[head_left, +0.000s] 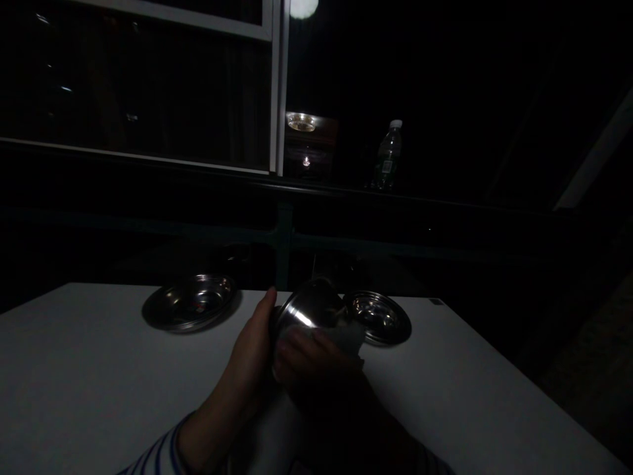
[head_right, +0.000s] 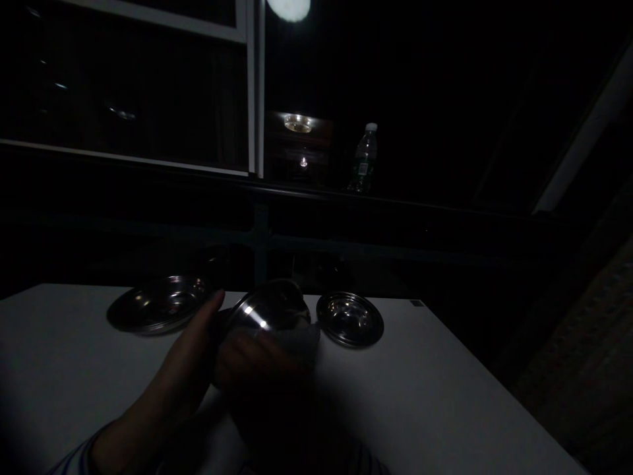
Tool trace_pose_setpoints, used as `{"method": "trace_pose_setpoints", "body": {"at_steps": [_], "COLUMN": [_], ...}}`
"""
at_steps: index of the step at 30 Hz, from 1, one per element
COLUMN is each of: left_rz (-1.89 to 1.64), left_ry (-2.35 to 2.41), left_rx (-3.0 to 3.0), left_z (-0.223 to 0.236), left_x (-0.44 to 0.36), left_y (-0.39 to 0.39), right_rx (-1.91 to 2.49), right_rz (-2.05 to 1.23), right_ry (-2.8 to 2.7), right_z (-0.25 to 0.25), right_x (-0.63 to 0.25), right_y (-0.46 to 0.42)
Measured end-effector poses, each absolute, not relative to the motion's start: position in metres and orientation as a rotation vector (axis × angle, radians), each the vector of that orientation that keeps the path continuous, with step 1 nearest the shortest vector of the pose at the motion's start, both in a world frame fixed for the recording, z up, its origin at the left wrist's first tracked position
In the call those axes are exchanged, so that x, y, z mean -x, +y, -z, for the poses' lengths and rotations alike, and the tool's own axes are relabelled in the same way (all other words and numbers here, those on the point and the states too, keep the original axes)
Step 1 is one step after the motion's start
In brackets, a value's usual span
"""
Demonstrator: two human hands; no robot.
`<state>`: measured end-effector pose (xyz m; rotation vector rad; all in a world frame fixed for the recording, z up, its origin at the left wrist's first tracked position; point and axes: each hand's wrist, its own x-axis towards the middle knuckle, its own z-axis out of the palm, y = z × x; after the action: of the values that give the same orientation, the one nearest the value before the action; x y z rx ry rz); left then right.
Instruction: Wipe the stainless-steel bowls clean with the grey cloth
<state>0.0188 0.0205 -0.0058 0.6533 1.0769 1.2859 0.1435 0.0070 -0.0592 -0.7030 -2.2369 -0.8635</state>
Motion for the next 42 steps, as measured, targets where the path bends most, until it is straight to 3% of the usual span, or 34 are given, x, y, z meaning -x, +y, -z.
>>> {"method": "trace_pose_setpoints", "body": {"at_steps": [16,27,34,37,42], "left_rz": [-1.239,-1.386,-1.273,-1.225,-1.207], "left_ry": [1.183,1.117,1.020,1.044,1.013], "left_rx": [-0.945,-0.838,-0.620,-0.652,-0.614], "left_z": [0.014,0.006,-0.003,0.002,0.003], "left_x": [-0.022,-0.019,-0.024,-0.027,-0.031], "left_y": [0.017,0.010,0.008,0.007,0.006], "right_rx": [0.677,0.846,1.034,0.995,0.762], "right_rz": [0.933,0.234,-0.036,0.035,0.443], "right_ry": [-2.064,-1.760,-1.556,-1.649,-1.940], "right_z": [0.053,0.030,0.040,0.038,0.038], "right_x": [-0.167,-0.192,-0.199,-0.196,-0.184], "right_y": [0.028,0.025,0.034,0.030,0.027]}}
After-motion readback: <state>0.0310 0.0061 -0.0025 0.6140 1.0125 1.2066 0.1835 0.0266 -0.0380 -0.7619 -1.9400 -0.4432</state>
